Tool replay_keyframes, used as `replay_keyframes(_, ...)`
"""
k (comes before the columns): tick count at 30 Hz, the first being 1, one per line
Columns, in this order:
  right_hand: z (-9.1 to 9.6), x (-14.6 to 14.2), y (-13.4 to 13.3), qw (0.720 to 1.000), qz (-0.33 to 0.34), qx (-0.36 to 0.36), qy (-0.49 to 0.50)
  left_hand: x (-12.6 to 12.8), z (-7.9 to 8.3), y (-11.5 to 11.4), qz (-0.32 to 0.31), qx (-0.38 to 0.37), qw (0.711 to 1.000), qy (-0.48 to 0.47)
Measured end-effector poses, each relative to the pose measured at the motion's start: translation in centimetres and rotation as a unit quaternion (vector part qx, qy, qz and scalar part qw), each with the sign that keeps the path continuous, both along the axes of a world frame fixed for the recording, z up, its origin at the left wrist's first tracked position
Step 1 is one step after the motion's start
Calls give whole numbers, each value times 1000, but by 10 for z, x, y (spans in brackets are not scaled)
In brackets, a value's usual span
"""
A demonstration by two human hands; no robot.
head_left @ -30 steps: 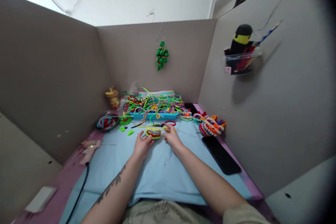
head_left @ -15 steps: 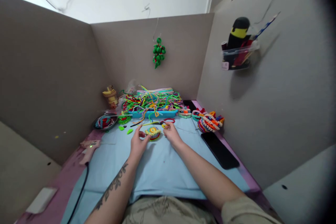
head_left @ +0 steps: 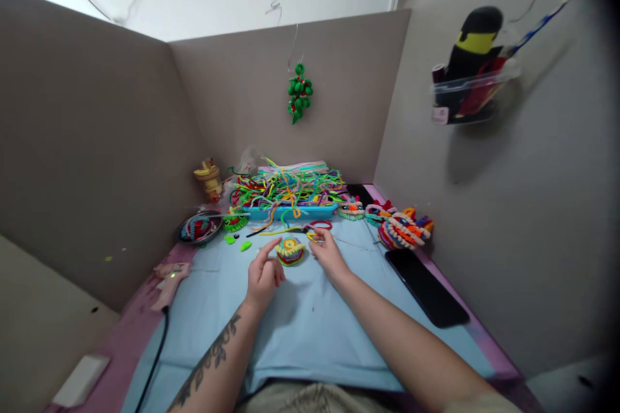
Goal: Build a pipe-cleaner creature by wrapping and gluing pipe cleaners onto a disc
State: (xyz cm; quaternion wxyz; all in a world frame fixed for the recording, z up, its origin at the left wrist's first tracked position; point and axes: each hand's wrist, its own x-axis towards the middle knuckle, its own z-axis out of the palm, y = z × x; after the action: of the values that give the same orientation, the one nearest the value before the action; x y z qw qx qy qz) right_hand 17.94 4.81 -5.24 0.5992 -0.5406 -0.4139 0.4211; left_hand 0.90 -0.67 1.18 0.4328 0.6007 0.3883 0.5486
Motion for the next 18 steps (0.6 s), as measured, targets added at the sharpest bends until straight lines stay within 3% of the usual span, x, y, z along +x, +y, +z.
replay_keyframes(7, 20, -1, -6, 999, -3, 27, -19, 7, 13, 32, -92, 78, 986, 117)
replay_keyframes(9, 34, -3, -8, 996, 6, 70, -62, 11, 17, 48, -72, 98, 983, 139)
replay_keyframes(11, 50, -5, -11, 984, 81, 115, -111, 12, 19, 61, -30, 120, 980, 158)
replay_keyframes(14, 71, -4, -11, 932, 205, 178, -240, 7, 20, 75, -1, 141, 971, 195)
replay_keyframes(18, 84, -2, -2, 836, 278, 216, -420, -8, 22, 81, -58, 118, 965, 226)
